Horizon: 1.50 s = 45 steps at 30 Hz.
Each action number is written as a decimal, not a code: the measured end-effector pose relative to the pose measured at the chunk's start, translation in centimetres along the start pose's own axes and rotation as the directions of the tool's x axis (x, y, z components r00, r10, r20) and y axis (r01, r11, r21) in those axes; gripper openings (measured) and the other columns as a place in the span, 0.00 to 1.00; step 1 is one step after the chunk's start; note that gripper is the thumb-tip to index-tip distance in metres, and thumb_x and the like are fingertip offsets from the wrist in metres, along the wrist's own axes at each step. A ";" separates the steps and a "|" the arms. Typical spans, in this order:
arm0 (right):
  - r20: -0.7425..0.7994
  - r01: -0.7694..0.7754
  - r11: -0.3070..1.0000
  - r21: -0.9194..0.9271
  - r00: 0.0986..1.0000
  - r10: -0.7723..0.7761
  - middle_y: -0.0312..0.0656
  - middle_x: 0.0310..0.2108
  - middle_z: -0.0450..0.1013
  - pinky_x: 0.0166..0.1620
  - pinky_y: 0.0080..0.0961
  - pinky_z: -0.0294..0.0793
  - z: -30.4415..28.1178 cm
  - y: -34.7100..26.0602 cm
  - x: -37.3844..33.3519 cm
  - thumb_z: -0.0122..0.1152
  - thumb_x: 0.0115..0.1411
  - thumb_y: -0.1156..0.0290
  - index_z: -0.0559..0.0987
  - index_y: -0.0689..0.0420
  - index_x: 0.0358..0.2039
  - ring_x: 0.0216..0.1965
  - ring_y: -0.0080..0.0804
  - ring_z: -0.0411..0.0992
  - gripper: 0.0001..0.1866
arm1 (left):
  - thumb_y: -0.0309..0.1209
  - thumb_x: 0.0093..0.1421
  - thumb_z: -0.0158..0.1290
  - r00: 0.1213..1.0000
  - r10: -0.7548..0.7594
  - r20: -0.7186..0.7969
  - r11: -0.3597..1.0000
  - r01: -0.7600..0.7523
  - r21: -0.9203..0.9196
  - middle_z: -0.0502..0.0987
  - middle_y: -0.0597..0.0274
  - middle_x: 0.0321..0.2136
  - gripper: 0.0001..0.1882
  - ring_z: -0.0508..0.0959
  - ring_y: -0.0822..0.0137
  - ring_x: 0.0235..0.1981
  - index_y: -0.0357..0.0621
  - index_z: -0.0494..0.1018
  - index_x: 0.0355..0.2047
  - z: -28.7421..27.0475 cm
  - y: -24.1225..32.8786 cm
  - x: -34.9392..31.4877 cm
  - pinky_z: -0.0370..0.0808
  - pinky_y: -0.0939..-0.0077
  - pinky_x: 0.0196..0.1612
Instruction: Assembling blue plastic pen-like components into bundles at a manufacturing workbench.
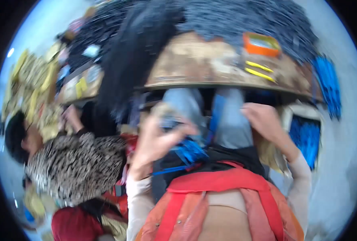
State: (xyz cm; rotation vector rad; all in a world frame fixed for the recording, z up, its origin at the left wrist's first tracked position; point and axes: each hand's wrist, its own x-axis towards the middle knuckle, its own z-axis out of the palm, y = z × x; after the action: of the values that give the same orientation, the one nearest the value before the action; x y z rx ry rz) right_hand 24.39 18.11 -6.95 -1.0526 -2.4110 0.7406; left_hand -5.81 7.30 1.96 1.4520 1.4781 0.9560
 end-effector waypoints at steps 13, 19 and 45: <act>0.016 0.002 0.832 -0.555 1.000 0.007 0.55 0.57 0.61 0.62 0.42 0.57 -5.9 15.4 8.3 0.61 0.58 0.70 0.66 0.60 0.58 0.59 0.55 0.59 0.28 | 0.27 0.56 0.54 0.987 0.124 0.102 0.933 -0.081 -0.350 0.77 0.60 0.27 0.10 0.79 0.71 0.31 0.39 0.65 0.35 3.6 -3.4 2.8 0.74 0.77 0.34; -0.102 0.017 0.974 -0.224 0.994 -0.041 0.48 0.48 0.66 0.56 0.33 0.62 -5.7 16.5 7.9 0.57 0.61 0.73 0.68 0.64 0.52 0.51 0.42 0.64 0.20 | 0.29 0.57 0.54 0.988 0.121 0.092 0.919 -0.076 -0.386 0.79 0.58 0.30 0.12 0.79 0.72 0.31 0.39 0.65 0.37 3.1 -2.9 2.3 0.74 0.75 0.36; -0.024 0.446 0.733 -0.514 0.846 -0.532 0.48 0.46 0.66 0.52 0.42 0.67 0.0 -10.5 6.7 0.53 0.45 0.83 0.68 0.52 0.62 0.47 0.46 0.68 0.39 | 0.23 0.55 0.56 0.985 0.056 -0.161 0.944 -0.105 -0.313 0.80 0.57 0.24 0.07 0.79 0.76 0.29 0.37 0.69 0.32 3.8 -4.2 0.7 0.74 0.78 0.32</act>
State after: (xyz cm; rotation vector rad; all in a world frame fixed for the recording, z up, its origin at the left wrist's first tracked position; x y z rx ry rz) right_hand 14.48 17.16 0.47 -0.5358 -2.6059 -0.1591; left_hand -3.78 7.70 -3.33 1.2306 1.3012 1.3155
